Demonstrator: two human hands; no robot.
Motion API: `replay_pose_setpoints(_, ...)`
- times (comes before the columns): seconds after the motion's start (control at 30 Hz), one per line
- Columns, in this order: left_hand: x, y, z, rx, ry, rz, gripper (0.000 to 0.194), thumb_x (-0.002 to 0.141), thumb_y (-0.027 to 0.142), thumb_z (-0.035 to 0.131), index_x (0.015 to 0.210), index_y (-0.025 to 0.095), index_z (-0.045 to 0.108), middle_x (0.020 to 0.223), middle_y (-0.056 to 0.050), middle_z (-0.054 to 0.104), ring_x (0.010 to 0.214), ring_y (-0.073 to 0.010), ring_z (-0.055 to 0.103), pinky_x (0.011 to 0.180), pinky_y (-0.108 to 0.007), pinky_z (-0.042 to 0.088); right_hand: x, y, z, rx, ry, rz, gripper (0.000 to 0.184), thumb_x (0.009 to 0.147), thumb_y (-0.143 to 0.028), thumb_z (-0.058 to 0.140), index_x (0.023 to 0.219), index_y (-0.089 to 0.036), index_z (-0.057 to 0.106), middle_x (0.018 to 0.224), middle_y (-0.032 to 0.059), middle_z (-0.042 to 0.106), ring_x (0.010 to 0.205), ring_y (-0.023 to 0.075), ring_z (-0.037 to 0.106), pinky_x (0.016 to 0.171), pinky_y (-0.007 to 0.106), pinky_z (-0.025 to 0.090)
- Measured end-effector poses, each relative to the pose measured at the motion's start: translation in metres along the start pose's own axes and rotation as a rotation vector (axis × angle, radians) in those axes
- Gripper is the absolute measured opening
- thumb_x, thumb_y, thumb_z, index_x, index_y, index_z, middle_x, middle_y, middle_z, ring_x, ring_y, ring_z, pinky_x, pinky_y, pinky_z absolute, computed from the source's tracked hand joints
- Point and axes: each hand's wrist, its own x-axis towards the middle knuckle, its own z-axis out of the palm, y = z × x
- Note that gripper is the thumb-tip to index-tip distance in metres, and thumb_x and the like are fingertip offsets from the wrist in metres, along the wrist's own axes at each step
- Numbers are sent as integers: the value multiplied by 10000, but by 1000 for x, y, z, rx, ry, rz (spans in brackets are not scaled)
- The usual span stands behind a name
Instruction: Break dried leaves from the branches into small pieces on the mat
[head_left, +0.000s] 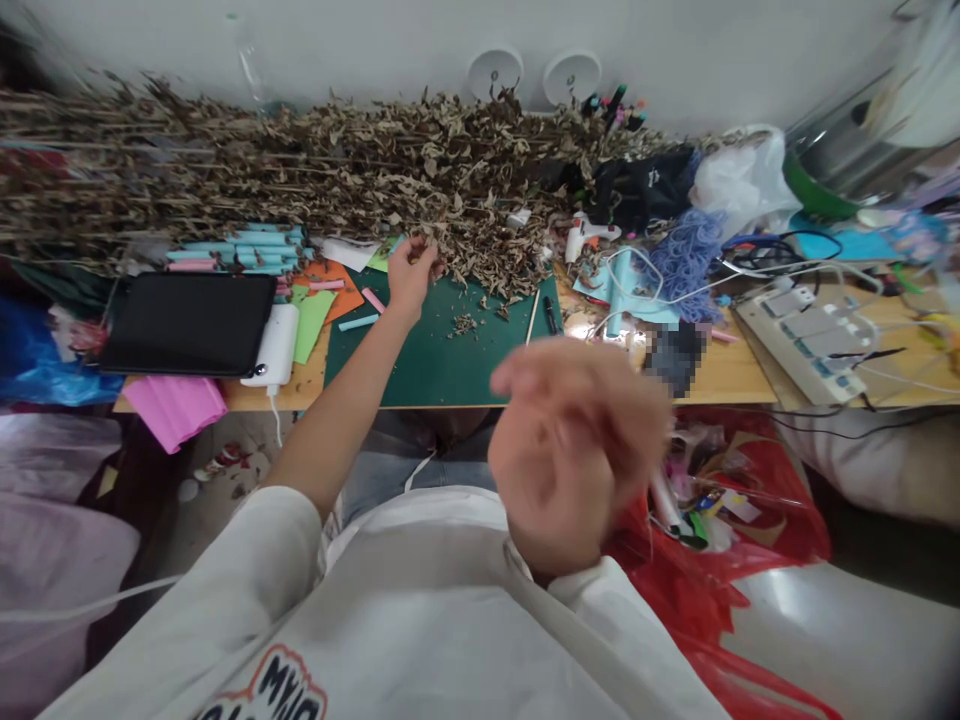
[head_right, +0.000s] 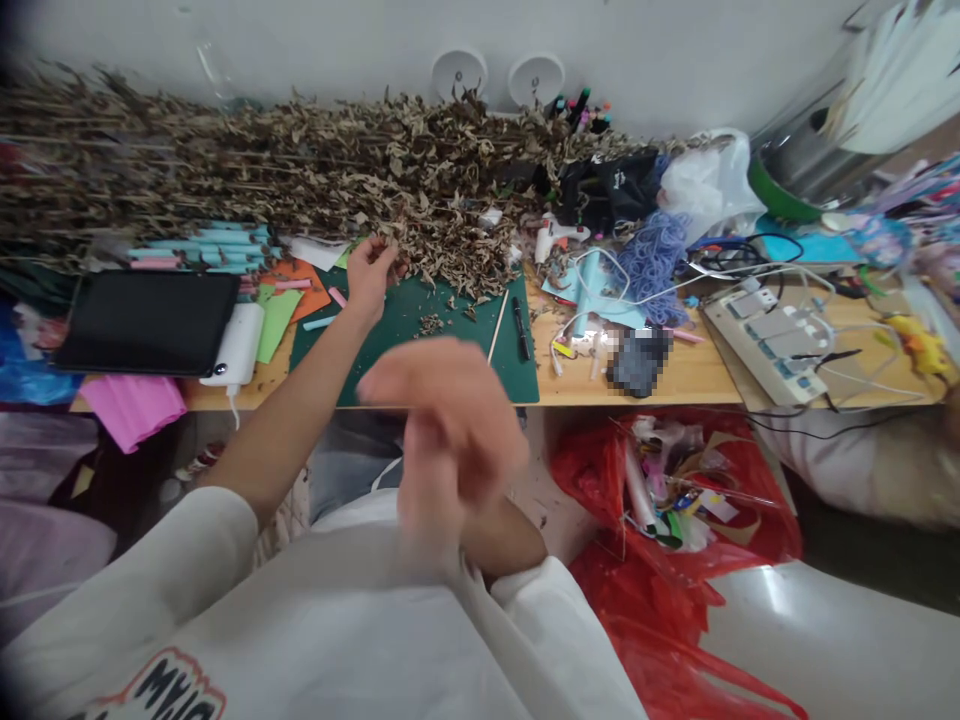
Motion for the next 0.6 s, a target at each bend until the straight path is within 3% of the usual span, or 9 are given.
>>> replay_pose_setpoints(0.07,-6,2,-5,-5,-43,2,417,850,595,626,1021,218,585,837,-43,607,849,-206,681,757,-372,573,22,29,15,75,228,58,341,968,-429,357,1182,-301,589,913,58,636,842,209,663,723,397,582)
replay_pose_setpoints(0.1,-9,4,-8,-7,-66,0,404,852,586,628,1015,219,582,832,-40,608,841,-200,681,754,-369,575,31,46,21,107,236,101,330,969,-409,361,1175,-277,582,914,55,636,841,195,659,737,377,577)
replay_pose_setpoints(0.23,-32,17,-23,-74,-201,-97,271,853,454,647,909,198,577,769,-23,601,777,-169,670,730,-340,589,49,110,28,66,56,308,350,941,-409,439,1231,-258,564,1034,56,663,867,161,657,766,315,557)
replay_pose_setpoints(0.33,-52,21,-32,-53,-263,-120,182,818,355,643,852,190,575,766,-16,603,775,-165,664,725,-331,595,48,142,24,-71,6,368,432,936,-420,448,1342,-279,496,1198,77,637,806,138,656,719,296,552)
replay_pose_setpoints(0.5,-75,22,-35,159,-281,-6,129,738,252,661,833,172,625,795,-16,632,704,-140,619,671,-276,557,51,169,30,-70,-136,395,675,856,-478,597,1471,-330,360,1320,91,597,754,124,651,678,278,549)
replay_pose_setpoints(0.6,-84,23,-34,222,-327,29,123,737,238,662,840,175,639,815,-21,655,753,-145,619,721,-272,543,54,177,40,-34,-131,422,727,787,-502,680,1438,-295,432,1248,87,643,751,131,654,681,279,558)
